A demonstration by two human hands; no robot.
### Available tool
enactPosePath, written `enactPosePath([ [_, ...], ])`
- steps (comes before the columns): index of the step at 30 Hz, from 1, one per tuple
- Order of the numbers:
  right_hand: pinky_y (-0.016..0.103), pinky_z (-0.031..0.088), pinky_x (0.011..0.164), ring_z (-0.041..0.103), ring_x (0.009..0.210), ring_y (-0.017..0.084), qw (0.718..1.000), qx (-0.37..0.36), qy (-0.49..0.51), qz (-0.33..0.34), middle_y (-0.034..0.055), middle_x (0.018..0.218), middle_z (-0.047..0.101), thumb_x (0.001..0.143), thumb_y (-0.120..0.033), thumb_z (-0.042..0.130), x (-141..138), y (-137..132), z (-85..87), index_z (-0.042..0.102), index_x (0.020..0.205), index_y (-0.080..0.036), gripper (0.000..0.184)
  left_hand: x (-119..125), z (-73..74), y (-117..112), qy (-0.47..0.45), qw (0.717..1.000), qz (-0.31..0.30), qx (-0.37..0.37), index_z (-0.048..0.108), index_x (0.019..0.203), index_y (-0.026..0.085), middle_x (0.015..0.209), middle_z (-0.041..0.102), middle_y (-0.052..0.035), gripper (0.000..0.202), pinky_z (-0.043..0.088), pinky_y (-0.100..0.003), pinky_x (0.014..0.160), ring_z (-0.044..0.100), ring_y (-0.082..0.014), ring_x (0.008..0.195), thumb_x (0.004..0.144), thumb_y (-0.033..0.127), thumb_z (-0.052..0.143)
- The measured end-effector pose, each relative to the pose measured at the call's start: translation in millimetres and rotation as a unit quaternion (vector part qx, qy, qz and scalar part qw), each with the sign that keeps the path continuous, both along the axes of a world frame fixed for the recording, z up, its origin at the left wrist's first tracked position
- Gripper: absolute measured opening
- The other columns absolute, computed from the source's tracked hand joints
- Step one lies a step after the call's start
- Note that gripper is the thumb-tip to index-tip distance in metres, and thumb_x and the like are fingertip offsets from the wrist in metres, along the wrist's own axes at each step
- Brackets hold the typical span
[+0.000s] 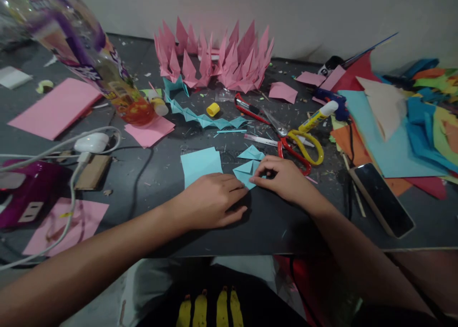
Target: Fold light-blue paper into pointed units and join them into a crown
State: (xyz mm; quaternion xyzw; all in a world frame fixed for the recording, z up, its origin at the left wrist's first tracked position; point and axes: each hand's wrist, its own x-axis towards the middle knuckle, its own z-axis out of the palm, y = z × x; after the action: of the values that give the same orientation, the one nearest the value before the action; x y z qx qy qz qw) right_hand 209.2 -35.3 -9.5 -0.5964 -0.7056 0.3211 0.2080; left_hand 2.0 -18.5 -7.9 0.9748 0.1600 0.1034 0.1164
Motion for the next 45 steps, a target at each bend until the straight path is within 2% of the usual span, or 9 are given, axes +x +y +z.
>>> enactPosePath([
  [8, 0.025, 0.038, 0.059, 0.05, 0.063, 0.011, 1.0, 0.011, -0.008, 0.003, -0.0006, 0.07, 0.055, 0.073, -0.021, 0.065, -2, 1, 0.0, 0.062, 0.064, -0.018, 0.011, 6, -0.6, -5, 0.042, 0.998, -0.008, 0.05, 0.062, 0.103, 0.01, 0.088, 0.063, -0.0081, 0.031, 0.05, -0.034, 0.073, 0.058, -0.0215, 0.084, 0.085, 0.032, 0.052],
  [13, 0.025, 0.038, 0.059, 0.05, 0.064, 0.011, 1.0, 0.013, -0.014, 0.003, -0.0005, 0.071, 0.054, 0.074, -0.019, 0.064, -2, 0, 0.5, 0.06, 0.064, -0.018, 0.01, 7, -1.9, -9, 0.015, 1.0, -0.002, 0.013, 0.06, 0.1, 0.007, 0.099, 0.063, -0.0115, 0.031, 0.05, -0.033, 0.08, 0.059, -0.0221, 0.09, 0.084, 0.032, 0.051],
  [21, 0.025, 0.039, 0.06, 0.05, 0.064, 0.011, 1.0, 0.026, -0.01, 0.008, -0.001, 0.07, 0.053, 0.073, -0.019, 0.064, -2, 1, -2.1, 0.06, 0.064, -0.018, 0.01, 8, -2.4, -8, 0.004, 1.0, 0.004, -0.009, 0.061, 0.093, 0.01, 0.091, 0.064, -0.0098, 0.026, 0.051, -0.033, 0.076, 0.061, -0.0202, 0.083, 0.084, 0.032, 0.051],
  [28, 0.025, 0.038, 0.062, 0.049, 0.064, 0.011, 1.0, 0.016, -0.024, 0.011, -0.0006, 0.071, 0.053, 0.073, -0.018, 0.064, -2, 1, 0.8, 0.059, 0.064, -0.017, 0.01, 11, 0.3, -13, 0.025, 1.0, 0.012, 0.004, 0.059, 0.103, 0.007, 0.094, 0.061, -0.0102, 0.038, 0.049, -0.034, 0.078, 0.059, -0.0216, 0.085, 0.083, 0.039, 0.053],
  [33, 0.025, 0.039, 0.064, 0.048, 0.068, 0.012, 0.999, 0.021, -0.014, 0.033, -0.0004, 0.077, 0.055, 0.069, -0.02, 0.068, 2, -2, 2.9, 0.057, 0.073, -0.018, 0.012, 13, 0.3, -17, 0.038, 0.999, 0.031, 0.005, 0.058, 0.106, 0.006, 0.095, 0.06, -0.0106, 0.041, 0.049, -0.035, 0.078, 0.058, -0.0227, 0.087, 0.082, 0.039, 0.054],
  [39, 0.024, 0.039, 0.061, 0.047, 0.067, 0.012, 0.999, 0.003, -0.004, 0.044, -0.0008, 0.078, 0.054, 0.067, -0.022, 0.071, 12, 1, -1.6, 0.056, 0.075, -0.019, 0.018, 12, 0.4, -16, 0.034, 0.999, 0.031, 0.005, 0.06, 0.104, 0.008, 0.095, 0.061, -0.0091, 0.037, 0.049, -0.033, 0.076, 0.058, -0.0211, 0.085, 0.083, 0.037, 0.052],
  [45, 0.026, 0.041, 0.062, 0.048, 0.066, 0.011, 0.995, -0.043, 0.048, 0.076, -0.0006, 0.079, 0.052, 0.073, -0.021, 0.061, 28, 6, 0.7, 0.055, 0.079, -0.019, 0.008, 5, -1.7, -11, 0.006, 1.0, 0.002, 0.009, 0.061, 0.104, 0.009, 0.103, 0.064, -0.01, 0.033, 0.05, -0.032, 0.08, 0.06, -0.0202, 0.088, 0.084, 0.033, 0.052],
])
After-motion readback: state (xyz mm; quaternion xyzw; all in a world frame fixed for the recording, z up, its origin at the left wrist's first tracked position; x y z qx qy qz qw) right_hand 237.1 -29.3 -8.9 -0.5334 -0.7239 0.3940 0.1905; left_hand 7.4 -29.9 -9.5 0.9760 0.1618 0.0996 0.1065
